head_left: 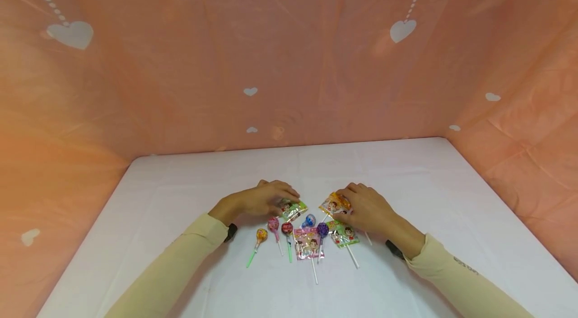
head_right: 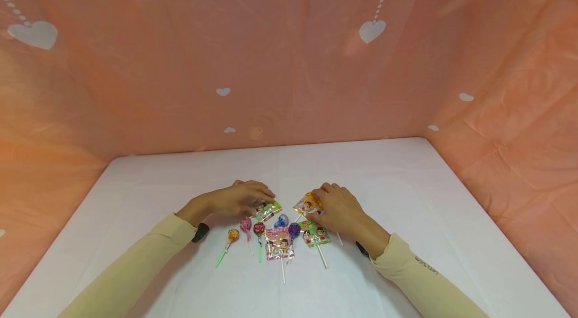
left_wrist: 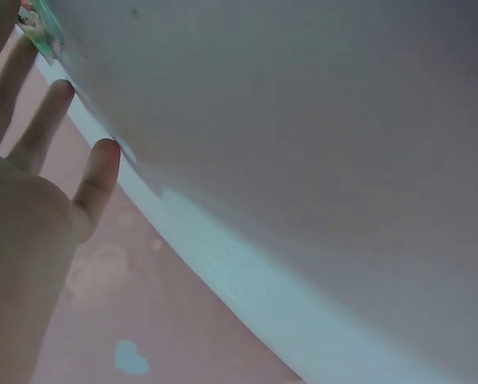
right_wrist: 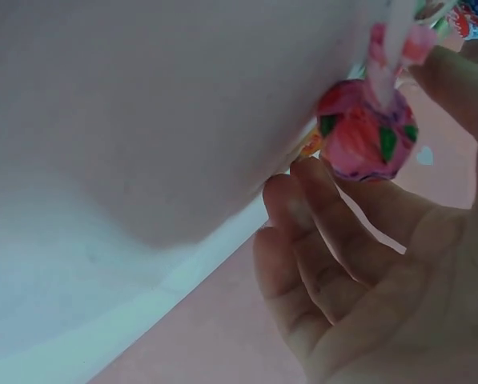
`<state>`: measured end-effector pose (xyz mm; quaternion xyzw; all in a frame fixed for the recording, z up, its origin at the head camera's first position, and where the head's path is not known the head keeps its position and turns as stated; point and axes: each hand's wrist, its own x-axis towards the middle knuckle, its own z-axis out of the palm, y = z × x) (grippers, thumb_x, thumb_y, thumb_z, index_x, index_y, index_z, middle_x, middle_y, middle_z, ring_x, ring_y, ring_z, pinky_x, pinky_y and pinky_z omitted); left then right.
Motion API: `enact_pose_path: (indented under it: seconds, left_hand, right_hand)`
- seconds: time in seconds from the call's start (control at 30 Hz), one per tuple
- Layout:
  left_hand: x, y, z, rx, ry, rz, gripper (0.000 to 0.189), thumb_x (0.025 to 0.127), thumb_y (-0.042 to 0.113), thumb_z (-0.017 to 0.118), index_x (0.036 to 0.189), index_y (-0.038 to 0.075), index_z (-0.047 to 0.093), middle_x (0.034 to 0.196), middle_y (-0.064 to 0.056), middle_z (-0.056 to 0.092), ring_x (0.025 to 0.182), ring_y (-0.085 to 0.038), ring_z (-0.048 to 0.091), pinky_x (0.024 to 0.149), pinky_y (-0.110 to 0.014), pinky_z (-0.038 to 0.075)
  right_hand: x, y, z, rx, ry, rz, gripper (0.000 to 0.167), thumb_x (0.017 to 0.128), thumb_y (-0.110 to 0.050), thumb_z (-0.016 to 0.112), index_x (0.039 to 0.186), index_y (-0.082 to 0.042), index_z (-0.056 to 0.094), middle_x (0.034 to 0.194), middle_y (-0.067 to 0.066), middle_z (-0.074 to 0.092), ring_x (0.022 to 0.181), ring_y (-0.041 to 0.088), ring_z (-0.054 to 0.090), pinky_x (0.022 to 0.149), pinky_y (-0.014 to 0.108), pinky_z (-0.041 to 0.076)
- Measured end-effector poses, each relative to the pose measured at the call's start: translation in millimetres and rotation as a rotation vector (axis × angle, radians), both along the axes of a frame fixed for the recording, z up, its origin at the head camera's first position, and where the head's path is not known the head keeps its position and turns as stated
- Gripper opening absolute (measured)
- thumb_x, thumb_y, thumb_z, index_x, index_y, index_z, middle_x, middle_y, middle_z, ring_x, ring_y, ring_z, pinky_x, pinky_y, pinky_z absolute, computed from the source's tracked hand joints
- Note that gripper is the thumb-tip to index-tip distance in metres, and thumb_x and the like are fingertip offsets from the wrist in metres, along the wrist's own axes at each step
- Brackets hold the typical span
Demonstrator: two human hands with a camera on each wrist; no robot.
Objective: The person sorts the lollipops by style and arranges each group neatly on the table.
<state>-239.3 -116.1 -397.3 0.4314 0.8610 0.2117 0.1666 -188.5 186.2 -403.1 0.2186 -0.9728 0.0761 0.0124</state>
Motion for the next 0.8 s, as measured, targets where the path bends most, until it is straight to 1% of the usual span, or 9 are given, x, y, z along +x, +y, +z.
enact_pose_path:
  seconds: [0.07, 0.17, 0.27, 0.3, 0.4, 0.57, 0.67, 0.8]
  left_hand:
    - [0.5, 0.4, 0.0, 0.002, 0.002, 0.043, 0.043, 0.093, 0.010, 0.067, 0.136, 0.015, 0.062, 0.146, -0.004, 0.053, 0.141, -0.027, 0.041, 0.114, -0.057, 0.024]
    - [0.8, 0.0, 0.1, -0.003, 0.007, 0.113, 0.042, 0.093, 0.013, 0.068, 0.135, 0.013, 0.063, 0.145, -0.005, 0.054, 0.140, -0.027, 0.041, 0.116, -0.060, 0.023]
    - [0.8, -2.1, -0.9, -0.005, 0.018, 0.150, 0.042, 0.094, 0.015, 0.067, 0.135, 0.011, 0.062, 0.144, -0.006, 0.054, 0.138, -0.028, 0.041, 0.114, -0.061, 0.024]
    - [0.7, -3.1, -1.1, -0.007, 0.009, 0.159, 0.042, 0.094, 0.015, 0.067, 0.136, 0.011, 0.062, 0.145, -0.006, 0.053, 0.139, -0.027, 0.040, 0.115, -0.061, 0.023]
    - [-0.4, -5.3, -2.0, -0.012, 0.013, 0.145, 0.044, 0.094, 0.013, 0.066, 0.138, 0.011, 0.060, 0.146, -0.007, 0.051, 0.140, -0.029, 0.039, 0.114, -0.061, 0.025]
    - [-2.0, -6.3, -1.7, -0.015, 0.030, 0.113, 0.051, 0.090, 0.009, 0.069, 0.139, 0.010, 0.058, 0.148, -0.008, 0.050, 0.140, -0.030, 0.039, 0.111, -0.060, 0.028]
    - [-2.3, -5.4, -2.3, -0.014, 0.029, 0.126, 0.052, 0.090, 0.010, 0.070, 0.140, 0.011, 0.058, 0.147, -0.007, 0.051, 0.139, -0.029, 0.040, 0.113, -0.060, 0.027]
    - [-2.1, -4.1, -3.3, -0.013, 0.027, 0.158, 0.051, 0.090, 0.012, 0.071, 0.139, 0.011, 0.059, 0.145, -0.007, 0.052, 0.139, -0.028, 0.041, 0.114, -0.059, 0.027]
  right_hand:
    - [-0.3, -0.4, 0.1, -0.004, -0.006, -0.001, 0.061, 0.087, -0.049, 0.072, 0.130, -0.007, 0.063, 0.123, 0.011, 0.064, 0.111, 0.031, 0.062, 0.094, 0.050, 0.051]
    - [-1.0, -1.8, 0.9, -0.005, -0.020, -0.009, 0.061, 0.087, -0.048, 0.072, 0.130, -0.007, 0.062, 0.123, 0.012, 0.063, 0.110, 0.031, 0.063, 0.094, 0.050, 0.052]
    - [-1.8, -3.7, 2.5, 0.000, -0.036, -0.009, 0.061, 0.087, -0.048, 0.072, 0.131, -0.006, 0.061, 0.124, 0.013, 0.063, 0.111, 0.032, 0.063, 0.095, 0.050, 0.052]
    - [-2.2, -4.3, 3.0, 0.000, -0.040, -0.011, 0.062, 0.087, -0.048, 0.072, 0.132, -0.006, 0.061, 0.124, 0.013, 0.063, 0.111, 0.032, 0.063, 0.096, 0.050, 0.051]
    - [-3.5, -4.7, 3.9, 0.004, -0.042, -0.007, 0.062, 0.088, -0.049, 0.071, 0.132, -0.006, 0.061, 0.125, 0.013, 0.062, 0.112, 0.032, 0.062, 0.096, 0.050, 0.051]
    - [-5.3, -4.1, 3.3, 0.010, -0.040, -0.015, 0.068, 0.086, -0.055, 0.071, 0.132, -0.006, 0.062, 0.128, 0.014, 0.061, 0.115, 0.033, 0.060, 0.098, 0.050, 0.050]
    - [-7.2, -3.9, 3.2, 0.019, -0.036, -0.011, 0.068, 0.085, -0.055, 0.072, 0.131, -0.006, 0.062, 0.128, 0.014, 0.061, 0.115, 0.033, 0.059, 0.097, 0.050, 0.050]
    - [-9.7, -4.6, 4.2, 0.025, -0.042, -0.004, 0.066, 0.084, -0.051, 0.073, 0.131, -0.005, 0.062, 0.127, 0.014, 0.062, 0.114, 0.033, 0.059, 0.096, 0.050, 0.050]
